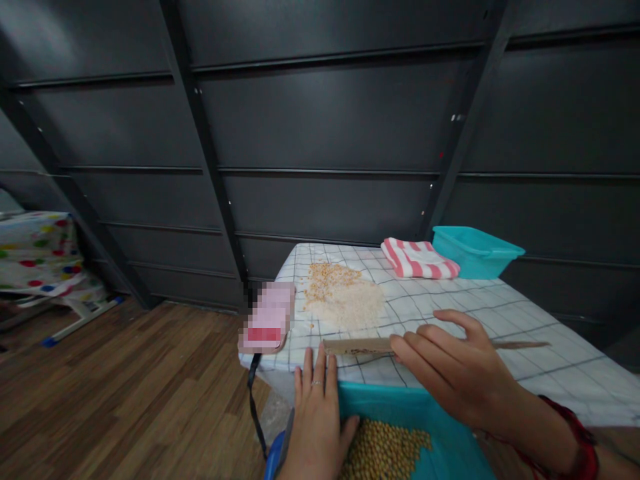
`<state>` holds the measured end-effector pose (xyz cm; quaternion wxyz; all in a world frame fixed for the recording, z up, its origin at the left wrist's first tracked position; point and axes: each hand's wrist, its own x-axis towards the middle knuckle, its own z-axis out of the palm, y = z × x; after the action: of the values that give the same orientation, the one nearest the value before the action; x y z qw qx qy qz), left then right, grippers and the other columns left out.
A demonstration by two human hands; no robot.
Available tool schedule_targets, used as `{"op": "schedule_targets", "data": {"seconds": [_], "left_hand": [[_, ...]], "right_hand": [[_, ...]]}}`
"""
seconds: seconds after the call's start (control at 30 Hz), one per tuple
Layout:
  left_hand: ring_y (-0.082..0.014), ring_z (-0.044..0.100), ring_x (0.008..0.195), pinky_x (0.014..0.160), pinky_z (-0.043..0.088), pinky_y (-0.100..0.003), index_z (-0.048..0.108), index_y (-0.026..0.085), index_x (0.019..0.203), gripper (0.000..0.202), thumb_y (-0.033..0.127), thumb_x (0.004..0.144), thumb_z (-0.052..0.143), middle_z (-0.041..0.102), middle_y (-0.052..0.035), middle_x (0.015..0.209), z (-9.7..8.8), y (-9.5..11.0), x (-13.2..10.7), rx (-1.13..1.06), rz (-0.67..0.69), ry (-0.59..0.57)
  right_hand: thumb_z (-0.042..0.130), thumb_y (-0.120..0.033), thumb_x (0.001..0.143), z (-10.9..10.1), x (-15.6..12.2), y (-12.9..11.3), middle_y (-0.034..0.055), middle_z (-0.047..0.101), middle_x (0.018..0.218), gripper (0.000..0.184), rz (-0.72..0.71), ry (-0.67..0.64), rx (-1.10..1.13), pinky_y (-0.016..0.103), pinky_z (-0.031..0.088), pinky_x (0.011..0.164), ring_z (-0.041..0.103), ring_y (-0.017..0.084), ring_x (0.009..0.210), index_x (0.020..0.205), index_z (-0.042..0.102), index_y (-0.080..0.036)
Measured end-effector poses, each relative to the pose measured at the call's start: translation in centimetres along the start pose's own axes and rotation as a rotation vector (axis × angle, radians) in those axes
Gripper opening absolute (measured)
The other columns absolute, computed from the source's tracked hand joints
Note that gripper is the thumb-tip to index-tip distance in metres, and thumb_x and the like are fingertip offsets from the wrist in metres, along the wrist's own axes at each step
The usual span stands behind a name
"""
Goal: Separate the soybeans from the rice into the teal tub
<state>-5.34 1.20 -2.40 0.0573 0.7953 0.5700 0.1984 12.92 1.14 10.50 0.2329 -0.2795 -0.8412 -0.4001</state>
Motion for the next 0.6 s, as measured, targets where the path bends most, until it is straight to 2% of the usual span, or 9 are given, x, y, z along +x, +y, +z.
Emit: {"op": "schedule_targets", "data": {"seconds": [0.23, 0.43, 0.6], "left_hand": [[-0.0404, 0.020, 0.125, 0.096, 0.025, -0.064, 0.039, 0.005, 0.124, 0.064, 0.019, 0.062, 0.052, 0.034, -0.0217, 0.136, -0.43, 0.16, 0.11, 0.024, -0.003, -0.035], [-0.0383, 0.019, 0.127, 0.096, 0.025, -0.065, 0.035, 0.010, 0.125, 0.063, 0.019, 0.064, 0.050, 0.032, -0.0188, 0.138, 0.09, -0.27, -0.17, -0.012, 0.027, 0.038], [-0.0379, 0.019, 0.127, 0.096, 0.027, -0.065, 0.036, 0.009, 0.121, 0.058, 0.018, 0.065, 0.049, 0.031, -0.0218, 0.137, 0.19, -0.19, -0.28, -0.052, 0.019, 0.062]], "right_hand": [[0.027, -0.009, 0.085, -0.55, 0.33, -0.31, -0.0012, 0.057, 0.064, 0.029, 0.000, -0.005, 0.029, 0.037, 0.033, 0.077, 0.044, 0.013, 0.064, 0.086, 0.055, -0.015], [0.027, -0.008, 0.083, -1.00, 0.12, -0.39, -0.0011, 0.051, 0.061, 0.029, 0.027, -0.030, 0.022, 0.036, 0.033, 0.077, 0.041, 0.013, 0.062, 0.085, 0.054, -0.017], [0.030, -0.008, 0.083, -1.07, -0.20, -0.36, -0.0014, 0.050, 0.062, 0.025, 0.024, -0.048, 0.038, 0.038, 0.034, 0.078, 0.041, 0.012, 0.063, 0.085, 0.055, -0.015]]}}
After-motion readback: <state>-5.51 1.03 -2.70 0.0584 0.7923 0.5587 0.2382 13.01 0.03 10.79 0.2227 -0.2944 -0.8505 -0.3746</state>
